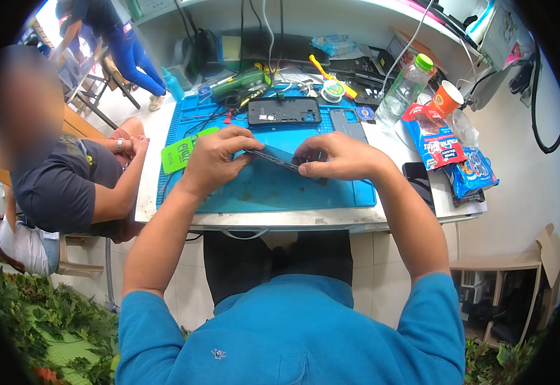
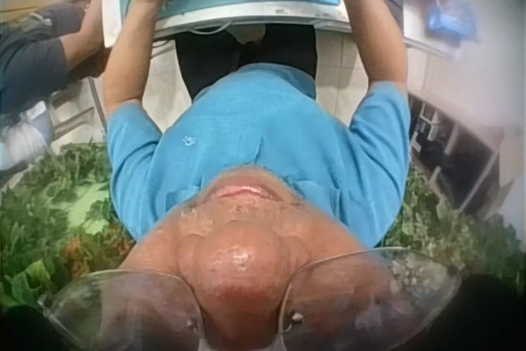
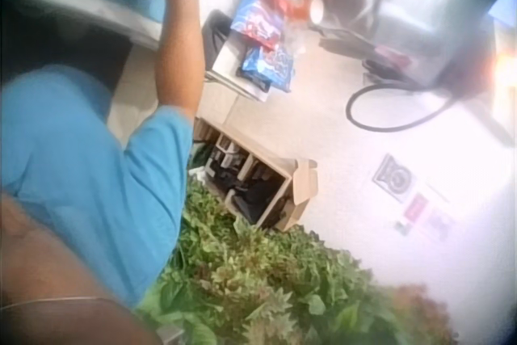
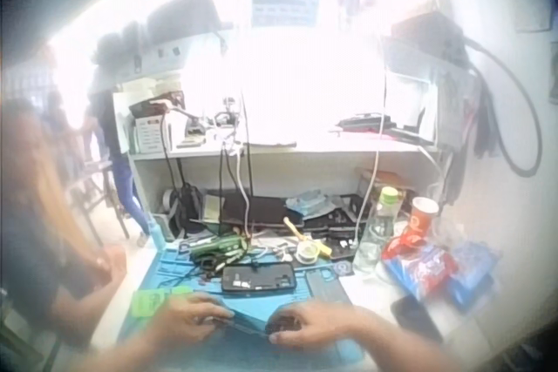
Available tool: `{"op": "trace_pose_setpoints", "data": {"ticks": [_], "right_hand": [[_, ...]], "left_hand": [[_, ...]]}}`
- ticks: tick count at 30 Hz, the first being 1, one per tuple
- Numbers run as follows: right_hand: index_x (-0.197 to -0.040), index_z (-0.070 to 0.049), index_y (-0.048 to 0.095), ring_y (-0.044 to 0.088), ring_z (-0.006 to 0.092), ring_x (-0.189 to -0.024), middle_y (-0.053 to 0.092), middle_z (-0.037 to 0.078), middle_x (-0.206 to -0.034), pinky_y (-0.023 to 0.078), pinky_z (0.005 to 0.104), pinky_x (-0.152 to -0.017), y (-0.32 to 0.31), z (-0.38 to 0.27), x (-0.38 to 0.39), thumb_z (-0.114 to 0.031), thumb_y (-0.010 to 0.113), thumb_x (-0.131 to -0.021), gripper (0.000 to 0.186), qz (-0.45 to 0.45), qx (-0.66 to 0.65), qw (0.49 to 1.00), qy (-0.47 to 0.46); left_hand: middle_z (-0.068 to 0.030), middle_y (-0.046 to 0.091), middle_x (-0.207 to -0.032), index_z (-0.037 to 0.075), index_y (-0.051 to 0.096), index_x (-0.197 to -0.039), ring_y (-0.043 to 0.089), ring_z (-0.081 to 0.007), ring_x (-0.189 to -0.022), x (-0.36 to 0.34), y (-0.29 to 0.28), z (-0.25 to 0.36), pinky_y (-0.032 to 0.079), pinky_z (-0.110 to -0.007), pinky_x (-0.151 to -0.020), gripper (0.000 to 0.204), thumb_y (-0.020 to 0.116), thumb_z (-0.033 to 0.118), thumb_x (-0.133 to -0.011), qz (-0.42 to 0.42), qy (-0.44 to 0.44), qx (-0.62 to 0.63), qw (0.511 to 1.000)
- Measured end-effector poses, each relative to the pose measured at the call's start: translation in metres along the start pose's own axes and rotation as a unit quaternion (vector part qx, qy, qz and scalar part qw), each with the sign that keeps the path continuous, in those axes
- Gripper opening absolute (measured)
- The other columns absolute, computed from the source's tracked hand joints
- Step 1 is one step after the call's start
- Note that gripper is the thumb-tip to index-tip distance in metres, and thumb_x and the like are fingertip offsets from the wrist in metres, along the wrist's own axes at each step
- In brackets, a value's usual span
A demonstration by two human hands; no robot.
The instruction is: The person uses a screwdriver to remove screws from a smartphone, detaches the back cover, and manipulates internal components. They repeatedly open and close the device, adjusting parts inside while working at a cluttered workbench.
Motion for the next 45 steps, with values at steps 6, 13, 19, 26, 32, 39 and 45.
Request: {"op": "trace_pose_setpoints", "data": {"ticks": [6,13,19,26,32,39,45], "right_hand": [[-0.126,0.009,0.075,0.076,0.0343,-0.103,0.078,0.023,-0.114,0.059,0.0426,-0.094,-0.002,-0.004,-0.009,-0.045,0.090,-0.073,0.077,0.031,0.128,0.991,0.003],[-0.117,0.010,0.077,0.074,0.0418,-0.107,0.076,0.027,-0.114,0.058,0.0453,-0.096,0.008,-0.022,-0.001,-0.041,0.085,-0.068,0.071,0.130,0.216,0.968,-0.007],[-0.105,0.012,0.078,0.073,0.0443,-0.108,0.074,0.029,-0.107,0.058,0.0482,-0.098,0.012,-0.023,0.000,-0.045,0.083,-0.065,0.070,0.166,0.228,0.959,-0.003],[-0.103,0.010,0.079,0.073,0.0456,-0.101,0.075,0.029,-0.105,0.058,0.0491,-0.092,0.017,-0.028,-0.004,-0.044,0.085,-0.068,0.064,0.171,0.229,0.958,0.015],[-0.094,0.014,0.077,0.075,0.0433,-0.096,0.073,0.031,-0.098,0.061,0.0494,-0.091,0.024,-0.038,-0.002,-0.046,0.085,-0.068,0.066,0.161,0.182,0.968,0.061],[-0.098,0.014,0.076,0.075,0.0444,-0.091,0.072,0.028,-0.099,0.061,0.0491,-0.086,0.034,-0.033,0.000,-0.047,0.087,-0.070,0.068,0.220,0.213,0.951,0.044],[-0.100,0.012,0.076,0.074,0.0427,-0.091,0.072,0.026,-0.098,0.060,0.0488,-0.086,0.041,-0.035,0.004,-0.044,0.088,-0.070,0.065,0.232,0.223,0.945,0.058]], "left_hand": [[-0.0090,0.078,-0.117,0.010,0.086,-0.107,0.079,-0.0242,-0.104,0.007,0.007,-0.004,0.064,-0.034,-0.091,0.040,0.082,-0.014,-0.075,0.050,0.019,0.060,0.997],[-0.0140,0.078,-0.126,-0.002,0.075,-0.132,0.076,-0.0206,-0.112,0.009,0.013,-0.030,0.062,-0.034,-0.100,0.049,0.077,-0.008,-0.083,0.062,-0.237,0.364,0.899],[-0.0166,0.078,-0.129,-0.006,0.073,-0.135,0.076,-0.0226,-0.114,0.011,0.011,-0.047,0.062,-0.035,-0.100,0.048,0.080,0.002,-0.088,0.023,-0.315,0.411,0.855],[-0.0127,0.079,-0.121,-0.004,0.076,-0.128,0.077,-0.0185,-0.105,0.023,0.016,-0.051,0.066,-0.035,-0.095,0.038,0.081,0.000,-0.091,0.061,-0.374,0.483,0.789],[-0.0107,0.079,-0.116,-0.004,0.076,-0.128,0.078,-0.0160,-0.095,0.025,0.024,-0.050,0.067,-0.029,-0.087,0.034,0.080,0.000,-0.094,0.101,-0.369,0.509,0.771],[-0.0098,0.080,-0.114,-0.003,0.078,-0.127,0.077,-0.0157,-0.097,0.024,0.031,-0.047,0.067,-0.029,-0.088,0.031,0.079,0.002,-0.096,0.128,-0.367,0.497,0.776],[-0.0107,0.080,-0.115,-0.003,0.078,-0.128,0.077,-0.0169,-0.098,0.023,0.030,-0.047,0.067,-0.031,-0.089,0.032,0.078,0.002,-0.097,0.123,-0.352,0.469,0.801]]}}
Point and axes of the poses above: each hand's wrist, its own x-axis away from the middle knuckle, its own y-axis out of the palm, z = x × y, the point moved 5 cm from there along -x, towards the middle knuckle
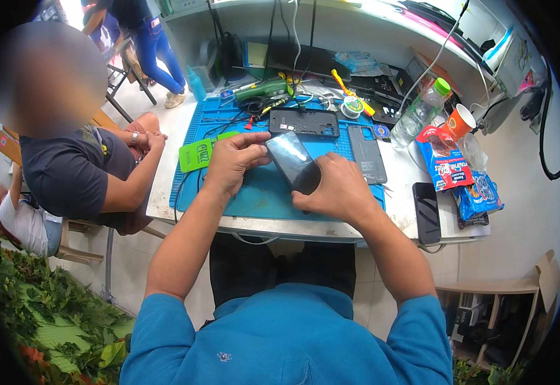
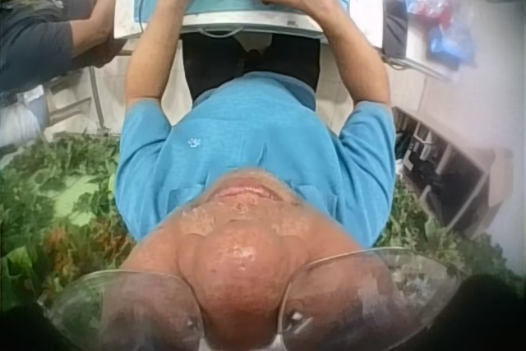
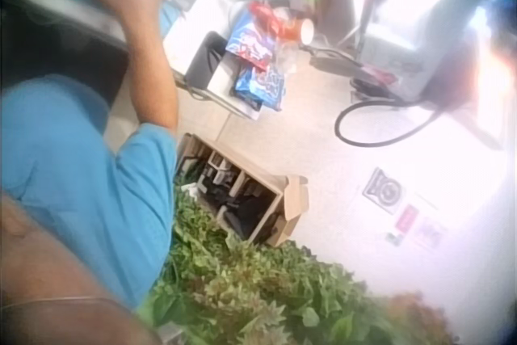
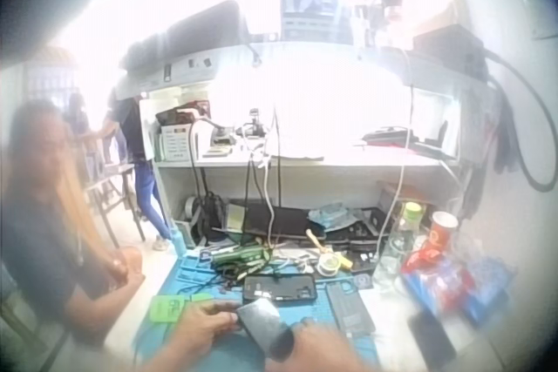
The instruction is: The person uses a screwdriver to remove screws from a smartphone, detaches the back cover, and manipulates internal components. They repeatedly open and close the device, adjusting parts inside while working at a cluttered workbench.
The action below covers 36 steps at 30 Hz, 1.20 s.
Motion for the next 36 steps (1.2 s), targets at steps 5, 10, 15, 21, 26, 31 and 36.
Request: {"op": "trace_pose_setpoints", "data": {"ticks": [5,10,15,21,26,31,36], "right_hand": [[-0.099,0.017,0.075,0.076,0.0462,-0.093,0.071,0.031,-0.101,0.062,0.0508,-0.089,0.000,-0.003,0.003,-0.047,0.088,-0.071,0.071,0.007,-0.010,1.000,-0.011],[-0.102,0.016,0.074,0.075,0.0455,-0.097,0.071,0.030,-0.103,0.062,0.0500,-0.092,0.000,-0.004,0.008,-0.045,0.088,-0.072,0.069,0.007,-0.009,1.000,-0.009],[-0.105,0.014,0.073,0.074,0.0440,-0.101,0.070,0.028,-0.105,0.061,0.0492,-0.096,-0.002,-0.002,0.009,-0.043,0.089,-0.072,0.068,0.004,0.006,1.000,-0.010],[-0.106,0.014,0.073,0.073,0.0432,-0.104,0.070,0.027,-0.106,0.060,0.0484,-0.097,-0.006,-0.002,0.009,-0.042,0.089,-0.072,0.067,-0.016,0.033,0.999,-0.021],[-0.107,0.014,0.073,0.073,0.0428,-0.104,0.070,0.027,-0.107,0.060,0.0480,-0.098,-0.007,-0.003,0.007,-0.043,0.088,-0.072,0.068,-0.036,0.052,0.998,-0.024],[-0.106,0.015,0.074,0.073,0.0424,-0.103,0.070,0.026,-0.106,0.060,0.0475,-0.098,-0.008,-0.001,0.007,-0.044,0.088,-0.072,0.068,-0.038,0.043,0.998,-0.018],[-0.105,0.014,0.075,0.073,0.0425,-0.103,0.070,0.027,-0.106,0.060,0.0475,-0.098,-0.010,-0.002,0.008,-0.044,0.088,-0.072,0.068,-0.042,0.040,0.998,-0.014]], "left_hand": [[-0.0124,0.080,-0.115,-0.005,0.078,-0.125,0.078,-0.0180,-0.096,0.000,-0.001,-0.001,0.067,-0.032,-0.088,0.029,0.077,0.002,-0.097,0.004,-0.002,0.012,1.000],[-0.0136,0.080,-0.113,-0.007,0.079,-0.122,0.078,-0.0184,-0.094,0.003,0.001,0.002,0.068,-0.031,-0.086,0.026,0.077,0.002,-0.097,0.008,-0.006,0.024,1.000],[-0.0115,0.078,-0.110,-0.008,0.078,-0.123,0.077,-0.0178,-0.095,0.002,-0.003,0.000,0.068,-0.033,-0.089,0.027,0.077,0.003,-0.098,-0.010,-0.015,0.005,1.000],[-0.0139,0.079,-0.108,-0.008,0.078,-0.119,0.079,-0.0191,-0.092,0.000,-0.007,0.000,0.070,-0.032,-0.084,0.025,0.078,0.000,-0.096,-0.031,-0.047,0.013,0.998],[-0.0136,0.079,-0.109,-0.008,0.077,-0.120,0.079,-0.0186,-0.094,0.000,-0.009,-0.003,0.070,-0.031,-0.084,0.027,0.079,0.001,-0.095,-0.034,-0.067,0.015,0.997],[-0.0132,0.077,-0.118,-0.006,0.071,-0.136,0.077,-0.0186,-0.099,0.002,0.002,0.004,0.069,-0.031,-0.089,0.039,0.072,-0.001,-0.098,-0.057,-0.068,0.026,0.996],[-0.0117,0.077,-0.120,-0.004,0.069,-0.142,0.077,-0.0178,-0.102,0.002,0.004,0.003,0.069,-0.032,-0.092,0.043,0.070,0.000,-0.099,-0.092,-0.087,0.028,0.992]]}}
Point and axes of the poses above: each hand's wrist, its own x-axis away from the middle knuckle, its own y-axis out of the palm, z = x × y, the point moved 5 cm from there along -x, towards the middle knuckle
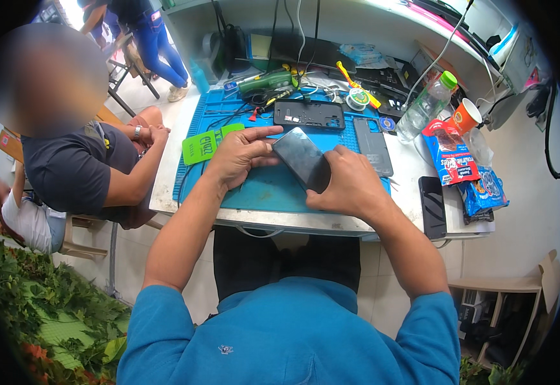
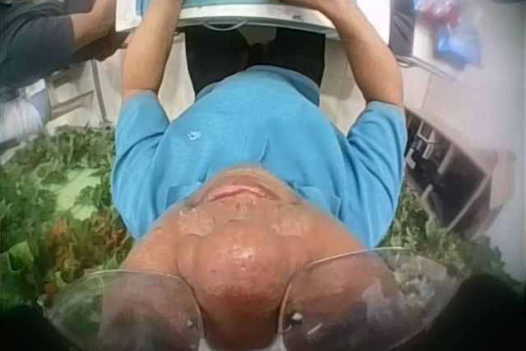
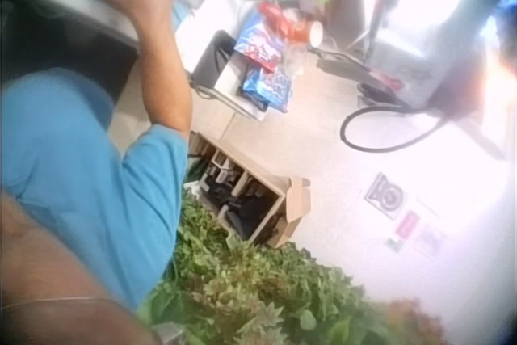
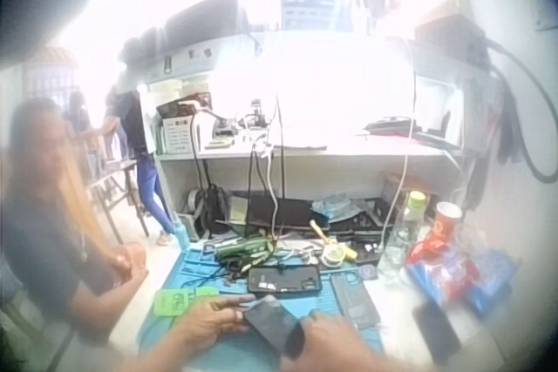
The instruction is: The person uses a screwdriver to remove screws from a smartphone, detaches the back cover, and manipulates internal components. They repeatedly open and close the device, adjusting parts inside while working at a cluttered workbench.
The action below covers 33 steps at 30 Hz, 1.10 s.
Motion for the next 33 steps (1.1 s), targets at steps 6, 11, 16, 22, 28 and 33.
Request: {"op": "trace_pose_setpoints", "data": {"ticks": [6,11,16,22,28,33], "right_hand": [[-0.101,0.014,0.076,0.073,0.0434,-0.101,0.071,0.027,-0.105,0.060,0.0481,-0.096,0.000,-0.002,-0.001,-0.043,0.088,-0.072,0.066,0.004,0.010,1.000,0.003],[-0.098,0.014,0.076,0.073,0.0443,-0.099,0.071,0.028,-0.103,0.060,0.0488,-0.095,0.001,-0.001,-0.003,-0.043,0.087,-0.071,0.065,0.000,0.004,1.000,-0.003],[-0.098,0.015,0.076,0.073,0.0449,-0.100,0.071,0.029,-0.104,0.061,0.0492,-0.094,0.001,-0.001,-0.004,-0.043,0.087,-0.071,0.064,-0.001,0.003,1.000,-0.009],[-0.098,0.015,0.075,0.073,0.0450,-0.101,0.070,0.030,-0.105,0.060,0.0489,-0.095,0.003,0.002,-0.003,-0.042,0.087,-0.071,0.064,0.006,0.005,1.000,-0.018],[-0.099,0.014,0.075,0.073,0.0442,-0.102,0.071,0.029,-0.105,0.060,0.0482,-0.096,0.005,0.003,-0.002,-0.044,0.086,-0.071,0.065,0.012,0.012,0.999,-0.029],[-0.100,0.014,0.075,0.073,0.0442,-0.102,0.071,0.029,-0.105,0.059,0.0483,-0.097,0.003,0.005,-0.001,-0.045,0.086,-0.072,0.067,0.003,0.011,0.999,-0.034]], "left_hand": [[-0.0122,0.078,-0.116,-0.006,0.076,-0.129,0.077,-0.0178,-0.101,-0.004,-0.005,-0.006,0.069,-0.032,-0.091,0.031,0.069,0.000,-0.100,0.022,0.022,-0.019,0.999],[-0.0134,0.078,-0.110,-0.006,0.078,-0.123,0.078,-0.0187,-0.096,-0.004,-0.006,-0.007,0.070,-0.032,-0.089,0.025,0.069,0.000,-0.099,0.031,0.027,-0.019,0.999],[-0.0127,0.079,-0.107,-0.006,0.078,-0.118,0.079,-0.0184,-0.091,-0.005,-0.008,-0.010,0.070,-0.031,-0.084,0.022,0.069,-0.001,-0.099,0.044,0.024,-0.014,0.999],[-0.0109,0.078,-0.104,-0.004,0.078,-0.112,0.079,-0.0180,-0.088,-0.005,-0.005,-0.008,0.069,-0.030,-0.082,0.018,0.069,0.001,-0.098,0.046,0.015,-0.008,0.999],[-0.0108,0.078,-0.107,-0.003,0.076,-0.119,0.079,-0.0175,-0.088,-0.006,-0.008,-0.009,0.069,-0.030,-0.081,0.023,0.069,0.000,-0.098,0.040,0.017,-0.010,0.999],[-0.0117,0.079,-0.115,-0.004,0.066,-0.143,0.080,-0.0169,-0.092,-0.004,-0.001,0.000,0.069,-0.029,-0.083,0.045,0.070,0.001,-0.098,-0.001,-0.005,-0.003,1.000]]}}
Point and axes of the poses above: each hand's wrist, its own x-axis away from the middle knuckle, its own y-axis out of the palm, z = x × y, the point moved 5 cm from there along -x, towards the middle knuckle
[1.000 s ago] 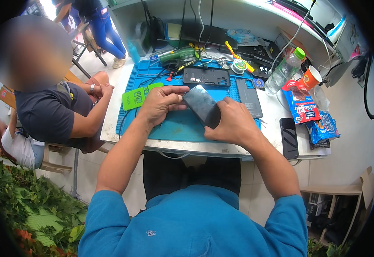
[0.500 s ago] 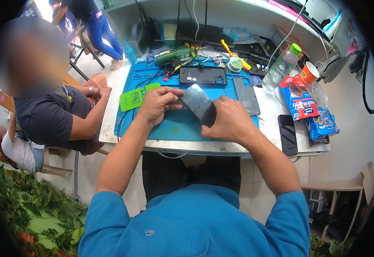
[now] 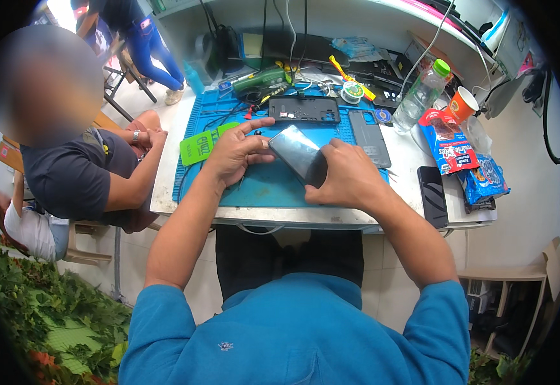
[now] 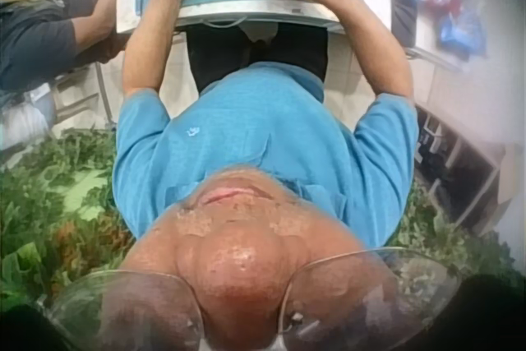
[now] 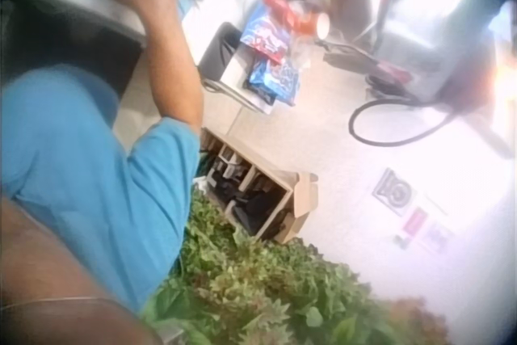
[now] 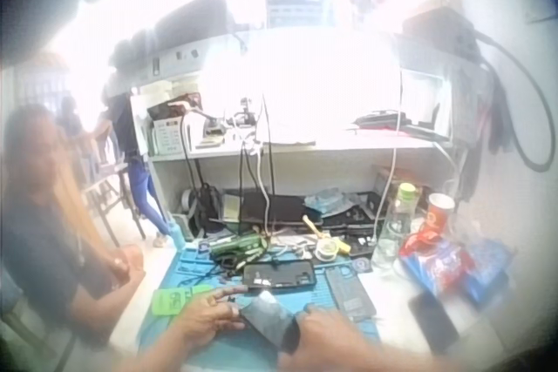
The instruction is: The person uses a screwdriver to remove screws from a smartphone, detaches the back cover, and manipulates internal components. They repeatedly open and close the device, adjusting parts inside while working at a cluttered workbench.
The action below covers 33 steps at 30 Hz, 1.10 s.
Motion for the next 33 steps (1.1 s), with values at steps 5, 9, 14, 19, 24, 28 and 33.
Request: {"op": "trace_pose_setpoints", "data": {"ticks": [5,9,14,19,24,28,33], "right_hand": [[-0.099,0.014,0.075,0.073,0.0448,-0.100,0.071,0.029,-0.104,0.060,0.0487,-0.095,0.000,0.001,0.000,-0.045,0.087,-0.071,0.066,-0.005,-0.002,1.000,-0.002],[-0.100,0.013,0.075,0.073,0.0450,-0.099,0.072,0.028,-0.103,0.059,0.0488,-0.094,0.002,0.000,-0.003,-0.044,0.087,-0.070,0.065,-0.003,0.002,1.000,-0.012],[-0.104,0.011,0.075,0.071,0.0449,-0.101,0.072,0.027,-0.105,0.057,0.0497,-0.095,0.000,0.002,-0.003,-0.045,0.088,-0.069,0.067,-0.017,-0.003,1.000,-0.015],[-0.104,0.012,0.075,0.073,0.0449,-0.101,0.070,0.027,-0.105,0.059,0.0493,-0.095,0.001,0.004,-0.002,-0.043,0.089,-0.068,0.067,-0.013,0.001,0.999,-0.034],[-0.109,0.010,0.073,0.071,0.0431,-0.106,0.069,0.024,-0.108,0.058,0.0490,-0.096,-0.004,0.007,-0.002,-0.040,0.089,-0.068,0.067,-0.027,0.001,0.997,-0.074],[-0.121,0.008,0.071,0.069,0.0420,-0.108,0.068,0.022,-0.111,0.057,0.0492,-0.096,-0.007,0.011,-0.003,-0.036,0.089,-0.067,0.071,-0.040,0.010,0.994,-0.106],[-0.119,0.009,0.071,0.068,0.0414,-0.107,0.067,0.022,-0.109,0.057,0.0486,-0.096,-0.009,0.013,-0.003,-0.036,0.089,-0.067,0.070,-0.040,0.010,0.991,-0.131]], "left_hand": [[-0.0125,0.079,-0.119,-0.005,0.063,-0.148,0.080,-0.0167,-0.094,-0.001,0.004,0.001,0.069,-0.028,-0.085,0.049,0.070,0.003,-0.100,-0.046,-0.018,-0.011,0.999],[-0.0128,0.079,-0.120,-0.007,0.065,-0.145,0.080,-0.0165,-0.094,-0.004,-0.005,-0.006,0.069,-0.027,-0.085,0.045,0.069,0.003,-0.101,-0.049,-0.012,-0.029,0.998],[-0.0125,0.079,-0.116,-0.007,0.060,-0.150,0.080,-0.0159,-0.093,-0.007,-0.006,-0.005,0.069,-0.028,-0.084,0.053,0.071,0.005,-0.099,-0.052,-0.022,-0.042,0.998],[-0.0126,0.080,-0.112,-0.003,0.049,-0.161,0.079,-0.0161,-0.092,-0.002,-0.002,0.006,0.070,-0.029,-0.084,0.076,0.071,-0.002,-0.088,-0.099,-0.030,-0.034,0.994],[-0.0105,0.079,-0.110,0.002,0.053,-0.161,0.078,-0.0142,-0.095,-0.004,-0.004,0.009,0.068,-0.033,-0.090,0.083,0.068,-0.006,-0.080,-0.160,-0.101,-0.057,0.980],[-0.0078,0.078,-0.102,0.002,0.057,-0.158,0.077,-0.0141,-0.092,-0.005,0.003,0.013,0.067,-0.032,-0.088,0.083,0.069,-0.005,-0.077,-0.162,-0.139,-0.112,0.970],[-0.0067,0.076,-0.093,-0.003,0.057,-0.155,0.075,-0.0137,-0.079,-0.007,0.006,0.012,0.066,-0.029,-0.077,0.080,0.069,-0.005,-0.076,-0.145,-0.139,-0.112,0.973]]}}
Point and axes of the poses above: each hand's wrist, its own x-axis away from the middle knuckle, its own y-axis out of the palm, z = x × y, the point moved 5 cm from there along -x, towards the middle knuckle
